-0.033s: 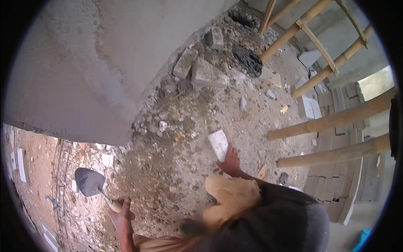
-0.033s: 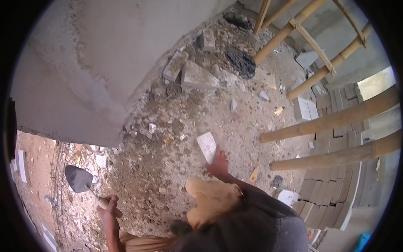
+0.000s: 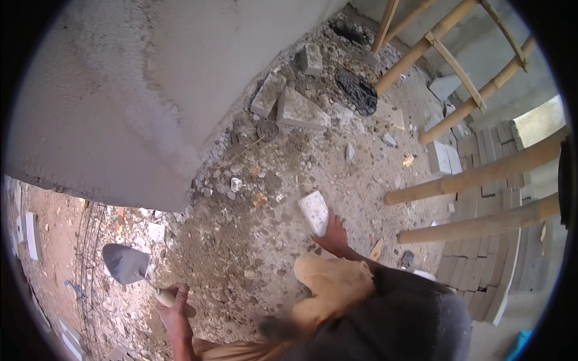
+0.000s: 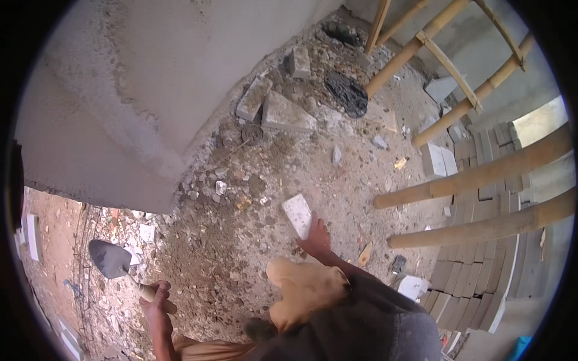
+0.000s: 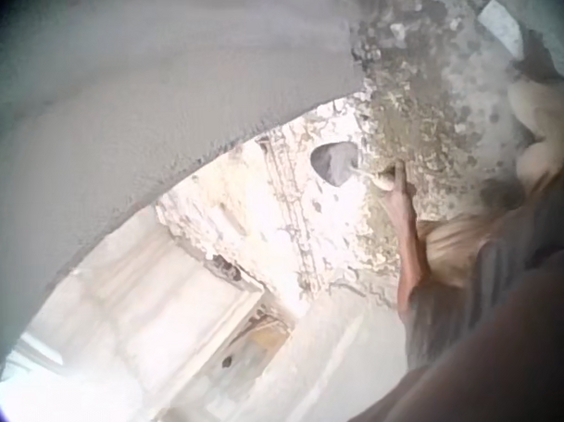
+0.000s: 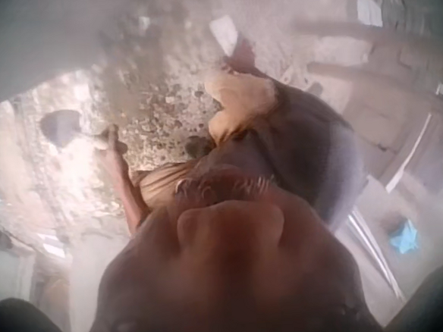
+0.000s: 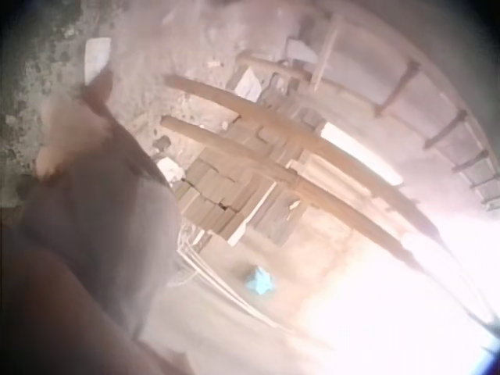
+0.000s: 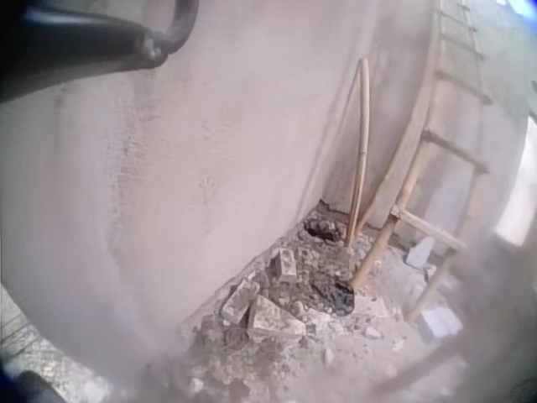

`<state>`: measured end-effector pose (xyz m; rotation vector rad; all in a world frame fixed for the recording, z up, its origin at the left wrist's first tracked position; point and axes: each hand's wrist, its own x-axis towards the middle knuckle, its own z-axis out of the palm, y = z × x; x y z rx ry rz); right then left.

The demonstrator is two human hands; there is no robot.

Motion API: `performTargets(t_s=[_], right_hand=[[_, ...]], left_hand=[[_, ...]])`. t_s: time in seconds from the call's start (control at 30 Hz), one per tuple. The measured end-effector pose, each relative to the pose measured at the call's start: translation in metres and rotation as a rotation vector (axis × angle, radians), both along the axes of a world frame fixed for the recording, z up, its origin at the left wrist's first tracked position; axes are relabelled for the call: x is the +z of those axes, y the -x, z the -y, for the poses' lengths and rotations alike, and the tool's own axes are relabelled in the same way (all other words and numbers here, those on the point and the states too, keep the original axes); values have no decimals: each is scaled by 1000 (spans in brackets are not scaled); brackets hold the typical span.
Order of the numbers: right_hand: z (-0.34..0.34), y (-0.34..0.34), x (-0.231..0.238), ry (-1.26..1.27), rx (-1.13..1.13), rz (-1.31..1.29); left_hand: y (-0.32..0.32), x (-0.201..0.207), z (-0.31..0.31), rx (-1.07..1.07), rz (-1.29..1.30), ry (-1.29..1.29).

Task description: The person breaks concrete blocks into smaller pieces using the edge of a trowel and moves the fragments by hand.

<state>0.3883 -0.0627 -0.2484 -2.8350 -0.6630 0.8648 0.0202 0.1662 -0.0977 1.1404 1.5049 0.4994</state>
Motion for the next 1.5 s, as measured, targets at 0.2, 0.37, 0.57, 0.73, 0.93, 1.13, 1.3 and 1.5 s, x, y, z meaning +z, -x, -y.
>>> performTargets(t_s=[0.2,0.37,0.57,0.73,0.93,1.13,1.3,1.5], right_hand=[[-7,-64,5,-497,-389,-336],[-148,-308,160,-1010,-438,94],[-307,-311,153,-496,315,285],[-300,-237,18,169,606,365],[-274,-287,3,-165,489,337],[-197,-155,46,-135,764,377],[-88,-49,56,-320,1171,43],[-138,-152,120,-357,777,296]], left_hand=[[12,19,9,-38,20,-30],[7,27,26,23,83,-21],[19,59,55,224,140,307],[30,75,85,336,366,332],[34,77,93,369,153,310],[32,77,94,442,277,234],[16,78,84,420,219,294],[14,87,91,434,200,284]])
